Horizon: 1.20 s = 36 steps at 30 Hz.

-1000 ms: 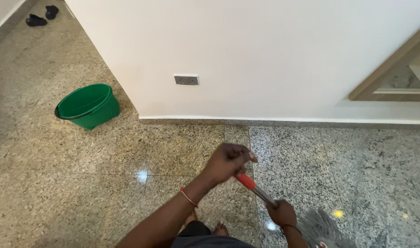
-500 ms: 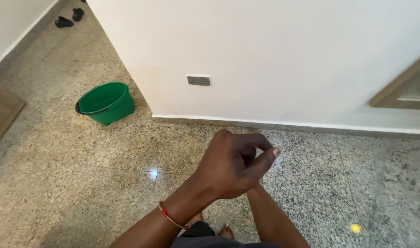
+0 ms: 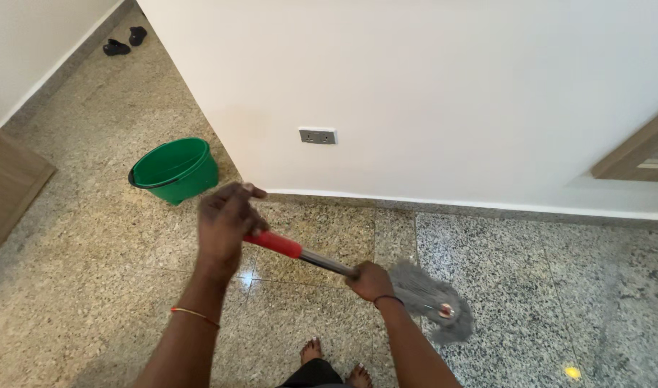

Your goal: The person cleans the floor by hand using a mop, moving it back and forth over a wet area of the stone tiles.

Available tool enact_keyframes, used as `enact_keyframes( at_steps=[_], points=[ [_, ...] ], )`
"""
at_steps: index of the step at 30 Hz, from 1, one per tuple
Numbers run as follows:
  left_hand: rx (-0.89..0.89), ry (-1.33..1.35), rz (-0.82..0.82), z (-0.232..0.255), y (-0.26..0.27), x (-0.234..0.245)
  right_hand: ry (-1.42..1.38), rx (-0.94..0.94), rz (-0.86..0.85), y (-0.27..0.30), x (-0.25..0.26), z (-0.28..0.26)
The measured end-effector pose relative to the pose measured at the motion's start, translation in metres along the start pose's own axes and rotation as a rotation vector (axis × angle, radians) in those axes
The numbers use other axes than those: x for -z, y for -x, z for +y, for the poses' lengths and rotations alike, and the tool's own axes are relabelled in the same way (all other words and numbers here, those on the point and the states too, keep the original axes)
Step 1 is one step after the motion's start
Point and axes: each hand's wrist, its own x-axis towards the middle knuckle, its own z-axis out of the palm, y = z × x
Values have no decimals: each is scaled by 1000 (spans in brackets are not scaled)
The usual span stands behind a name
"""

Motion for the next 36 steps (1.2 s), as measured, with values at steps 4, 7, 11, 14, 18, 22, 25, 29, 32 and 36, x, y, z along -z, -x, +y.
enact_keyframes(
  at_steps=[4, 7, 11, 14, 18, 22, 25, 29, 32, 36],
  points=[
    [152, 63, -97, -96, 17, -29, -12, -193, 37, 34, -11, 103],
    [285, 99, -264, -153, 49, -68, 15, -327, 147, 86, -8, 165],
    [480, 94, -591, -187, 104, -114, 121, -543, 59, 152, 13, 204],
    [435, 108, -739, -175, 108, -141, 152, -590, 142, 169, 18, 205],
    [250, -133, -798, -106, 69, -148, 40, -541, 342, 145, 25, 191],
    [77, -195, -762, -10, 32, -138, -137, -290, 547, 89, 39, 141],
    [15, -243, -781, 50, 28, -129, -323, -207, 547, 52, 37, 93],
    [-146, -532, -774, 92, 42, -128, -630, 284, 478, -12, 22, 48],
    [-175, -625, -708, 90, 52, -127, -767, 441, 349, -35, 12, 27],
    [-314, -573, -616, 63, 56, -115, -717, 522, 189, -53, 13, -10]
  ],
)
